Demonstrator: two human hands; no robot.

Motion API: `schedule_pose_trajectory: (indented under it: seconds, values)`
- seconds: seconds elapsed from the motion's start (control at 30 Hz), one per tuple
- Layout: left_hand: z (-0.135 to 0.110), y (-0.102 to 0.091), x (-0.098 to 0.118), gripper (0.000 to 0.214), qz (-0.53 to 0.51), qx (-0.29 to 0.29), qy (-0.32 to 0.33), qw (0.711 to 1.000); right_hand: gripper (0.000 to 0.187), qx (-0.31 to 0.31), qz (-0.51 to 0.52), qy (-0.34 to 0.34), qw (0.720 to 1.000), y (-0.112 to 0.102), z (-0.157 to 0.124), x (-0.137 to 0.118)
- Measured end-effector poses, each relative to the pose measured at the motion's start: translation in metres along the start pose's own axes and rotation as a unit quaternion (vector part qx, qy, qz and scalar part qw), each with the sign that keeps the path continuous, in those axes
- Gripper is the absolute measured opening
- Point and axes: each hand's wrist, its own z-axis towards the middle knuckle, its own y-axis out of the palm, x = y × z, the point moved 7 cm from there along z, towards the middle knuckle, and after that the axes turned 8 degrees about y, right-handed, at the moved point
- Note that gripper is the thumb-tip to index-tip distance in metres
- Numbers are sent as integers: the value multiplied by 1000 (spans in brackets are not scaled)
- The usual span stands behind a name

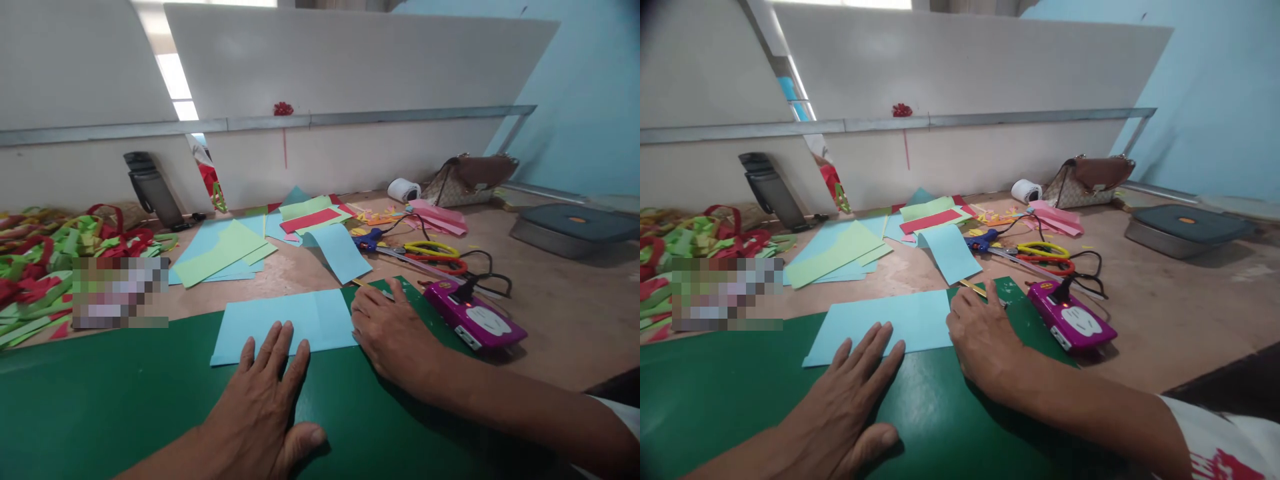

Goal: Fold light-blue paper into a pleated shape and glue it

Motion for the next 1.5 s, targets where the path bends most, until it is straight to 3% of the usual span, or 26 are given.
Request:
schedule_pose_trajectory:
  seconds: [0.07,0.17,0.23,0.33,0.53,0.7,0.87,1.13,1.33,1.43,1.5]
  values:
    - [0,0,2,84,-16,-5,-5,1000,17,49,-17,-34,998,-9,-3,-8]
    - [0,-4,4,83,-31,-4,-12,999,21,102,12,-145,984,-19,-7,-31]
    - [0,-7,5,84,-39,-15,-14,999,22,77,53,-219,971,-15,-9,-43]
    - [-2,-10,6,88,-53,-34,-14,998,30,16,96,-259,961,-1,-6,-49]
    - [-9,-18,6,91,-85,-28,17,996,51,15,92,-280,955,12,1,-49]
    - [-10,-19,5,88,-96,-34,19,995,32,62,83,-286,953,10,-4,-44]
    - [-13,-14,4,84,-92,-18,20,995,28,156,58,-264,950,10,-22,-17]
    - [-12,-15,5,86,-93,-41,-4,995,44,156,31,-216,963,15,-46,18]
    - [-10,-18,8,80,-87,-26,-5,996,39,193,-34,-182,963,-14,-42,6]
    - [-5,-17,11,76,-88,-21,-7,996,39,214,22,-193,957,-23,-32,-13]
    - [-1,-17,12,76,-86,-15,-10,996,32,198,65,-214,955,-17,-25,-27]
